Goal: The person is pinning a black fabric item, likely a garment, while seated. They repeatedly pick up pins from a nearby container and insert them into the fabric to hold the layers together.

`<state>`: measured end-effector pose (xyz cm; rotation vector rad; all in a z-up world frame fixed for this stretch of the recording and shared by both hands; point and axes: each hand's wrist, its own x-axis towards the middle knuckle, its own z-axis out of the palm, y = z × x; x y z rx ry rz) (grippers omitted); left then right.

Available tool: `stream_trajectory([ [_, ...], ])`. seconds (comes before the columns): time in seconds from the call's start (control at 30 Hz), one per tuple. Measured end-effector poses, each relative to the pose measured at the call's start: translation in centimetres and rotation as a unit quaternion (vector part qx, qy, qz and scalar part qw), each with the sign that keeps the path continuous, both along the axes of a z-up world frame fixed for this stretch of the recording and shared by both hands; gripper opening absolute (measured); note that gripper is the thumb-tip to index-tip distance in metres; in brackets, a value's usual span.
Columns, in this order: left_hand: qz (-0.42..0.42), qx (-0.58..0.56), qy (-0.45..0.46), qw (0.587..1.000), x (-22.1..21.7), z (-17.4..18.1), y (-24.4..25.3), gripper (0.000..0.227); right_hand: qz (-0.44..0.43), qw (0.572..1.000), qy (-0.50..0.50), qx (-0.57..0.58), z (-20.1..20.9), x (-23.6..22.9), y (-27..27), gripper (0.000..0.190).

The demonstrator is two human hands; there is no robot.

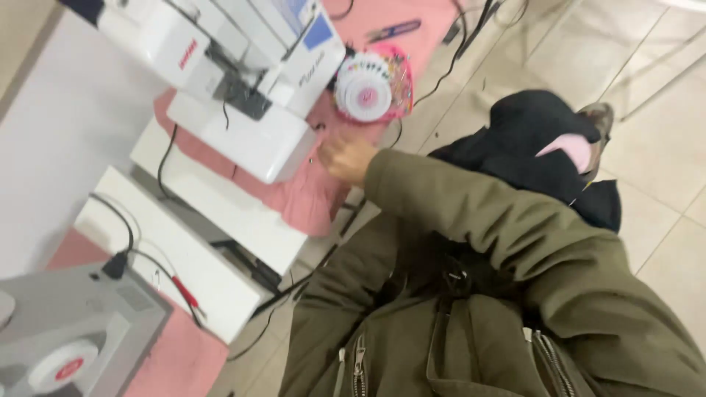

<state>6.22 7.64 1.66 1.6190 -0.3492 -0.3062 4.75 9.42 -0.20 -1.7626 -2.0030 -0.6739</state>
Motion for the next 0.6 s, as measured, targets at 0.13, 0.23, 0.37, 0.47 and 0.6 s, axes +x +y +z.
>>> stream_trajectory([
  [0.13,-0.011,0.0,-0.019,1.0,-0.2,-0.1,-0.3,0.023,0.008,1.0,0.002,0.003,-0.8,-0.8,0.7,0.022],
  [0.23,-0.012,0.003,-0.031,0.999,-0.6,0.0,-1.0,0.024,0.001,0.998,0.025,-0.056,-0.6,-1.6,1.0,0.015],
  [0.37,-0.022,0.017,-0.043,0.999,-0.6,0.1,-1.5,0.024,0.016,0.997,0.053,-0.062,0.8,-1.2,0.6,0.012],
  [0.47,-0.031,0.023,-0.049,0.998,-0.6,0.0,-2.1,0.025,0.038,0.994,0.105,0.002,2.5,-0.1,-1.5,0.026],
  [0.6,-0.038,0.014,-0.034,0.999,-1.5,-1.5,-3.6,0.026,0.044,0.954,0.289,-0.063,11.5,3.5,-9.2,0.039],
])
